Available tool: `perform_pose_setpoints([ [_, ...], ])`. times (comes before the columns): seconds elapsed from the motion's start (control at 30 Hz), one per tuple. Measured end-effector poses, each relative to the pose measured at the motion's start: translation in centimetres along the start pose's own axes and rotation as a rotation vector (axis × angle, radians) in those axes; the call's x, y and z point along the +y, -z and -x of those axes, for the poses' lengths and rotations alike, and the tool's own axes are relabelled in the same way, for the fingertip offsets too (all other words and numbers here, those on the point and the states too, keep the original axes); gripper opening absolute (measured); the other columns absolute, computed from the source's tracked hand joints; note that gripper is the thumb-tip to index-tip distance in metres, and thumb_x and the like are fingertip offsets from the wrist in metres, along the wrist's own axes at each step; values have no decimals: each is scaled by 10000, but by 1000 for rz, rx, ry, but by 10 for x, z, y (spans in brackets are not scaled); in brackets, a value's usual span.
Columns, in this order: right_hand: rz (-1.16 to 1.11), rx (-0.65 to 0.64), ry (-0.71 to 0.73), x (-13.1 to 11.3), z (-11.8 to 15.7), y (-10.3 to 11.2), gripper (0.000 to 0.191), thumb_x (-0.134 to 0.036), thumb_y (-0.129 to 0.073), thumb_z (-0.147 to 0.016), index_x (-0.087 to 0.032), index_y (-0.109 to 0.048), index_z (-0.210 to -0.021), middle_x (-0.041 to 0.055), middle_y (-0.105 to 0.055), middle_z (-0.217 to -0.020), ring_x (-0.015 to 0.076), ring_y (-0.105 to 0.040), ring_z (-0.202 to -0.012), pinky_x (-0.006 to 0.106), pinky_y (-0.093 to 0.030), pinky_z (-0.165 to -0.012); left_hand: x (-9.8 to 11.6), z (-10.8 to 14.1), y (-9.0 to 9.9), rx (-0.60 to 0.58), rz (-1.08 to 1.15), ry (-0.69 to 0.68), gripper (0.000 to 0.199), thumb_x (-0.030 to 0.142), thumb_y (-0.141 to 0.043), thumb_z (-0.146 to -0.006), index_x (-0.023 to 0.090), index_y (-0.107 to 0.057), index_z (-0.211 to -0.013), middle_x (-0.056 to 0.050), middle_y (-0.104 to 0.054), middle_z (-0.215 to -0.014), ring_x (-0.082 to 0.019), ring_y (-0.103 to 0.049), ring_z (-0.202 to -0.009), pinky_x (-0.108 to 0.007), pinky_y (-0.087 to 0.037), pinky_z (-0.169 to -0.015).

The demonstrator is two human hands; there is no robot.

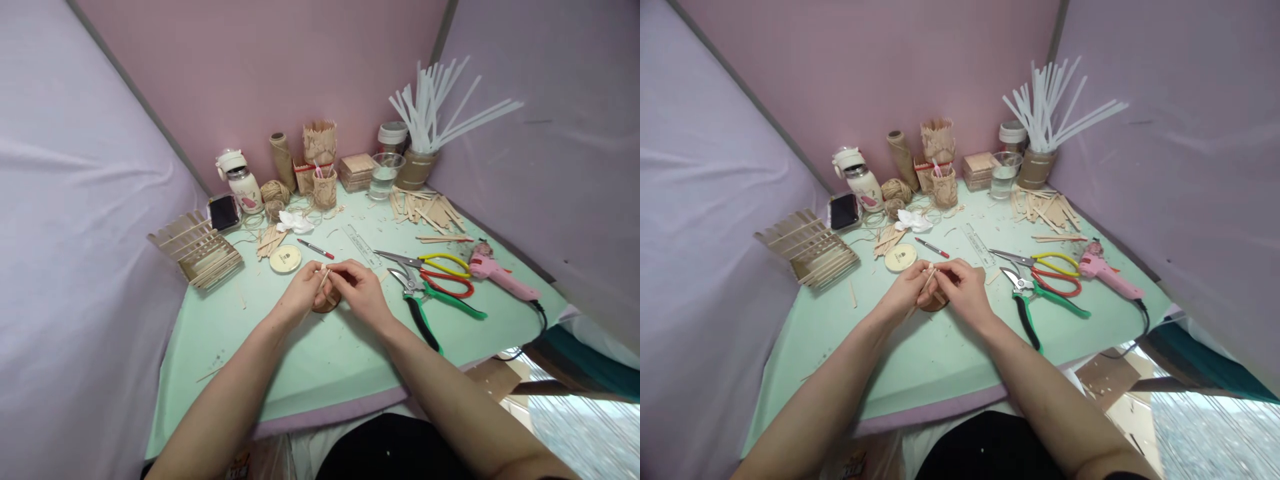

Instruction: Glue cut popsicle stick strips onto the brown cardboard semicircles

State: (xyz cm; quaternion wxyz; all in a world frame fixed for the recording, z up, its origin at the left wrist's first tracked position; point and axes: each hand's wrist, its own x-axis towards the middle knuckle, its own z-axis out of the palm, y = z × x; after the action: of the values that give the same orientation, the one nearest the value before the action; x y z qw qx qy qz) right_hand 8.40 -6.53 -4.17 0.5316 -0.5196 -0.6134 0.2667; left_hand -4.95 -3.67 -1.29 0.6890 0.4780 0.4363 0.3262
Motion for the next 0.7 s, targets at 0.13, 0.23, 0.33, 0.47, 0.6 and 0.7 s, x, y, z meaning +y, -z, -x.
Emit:
perform_pose_setpoints([
  [0.13,48,-3,41,-1,0,2,176,-279,-546,-899,-235,-713,-867,34,-699,-829,186,-649,-800,325,-498,-739,-2,-1,1,24,-77,-5,198,354,-526,-918,212,-437,-814,84,-469,-453,-48,-276,-319,-177,-168,-384],
  [0.23,116,-16,63,2,1,3,152,-237,-556,-868,-238,-695,-806,23,-670,-766,185,-624,-748,327,-477,-724,-3,-1,2,9,-155,22,179,310,-482,-936,219,-415,-798,90,-452,-430,-57,-297,-326,-178,-167,-386],
  [0.33,172,-2,60,4,2,3,144,-183,-555,-833,-227,-656,-740,19,-644,-730,186,-602,-735,325,-460,-725,-2,1,1,-22,-206,27,183,292,-500,-924,218,-409,-783,97,-434,-415,-58,-303,-335,-179,-175,-395],
  [0.47,189,12,56,5,2,4,157,-173,-541,-857,-218,-651,-756,26,-677,-761,183,-618,-738,317,-463,-714,1,2,1,-73,-145,14,187,319,-506,-917,213,-423,-788,98,-429,-416,-55,-292,-338,-183,-194,-402],
  [0.6,165,-4,79,4,1,4,197,-229,-501,-938,-233,-693,-893,28,-731,-873,183,-660,-813,316,-480,-761,5,1,6,-54,-69,30,190,336,-552,-882,205,-440,-801,87,-483,-478,-41,-270,-328,-192,-166,-384],
  [0.7,167,-14,102,4,1,2,189,-237,-516,-941,-225,-699,-898,37,-736,-890,186,-663,-837,316,-475,-786,4,0,9,-57,-78,27,185,341,-544,-886,203,-446,-811,85,-487,-491,-43,-274,-332,-197,-172,-385],
])
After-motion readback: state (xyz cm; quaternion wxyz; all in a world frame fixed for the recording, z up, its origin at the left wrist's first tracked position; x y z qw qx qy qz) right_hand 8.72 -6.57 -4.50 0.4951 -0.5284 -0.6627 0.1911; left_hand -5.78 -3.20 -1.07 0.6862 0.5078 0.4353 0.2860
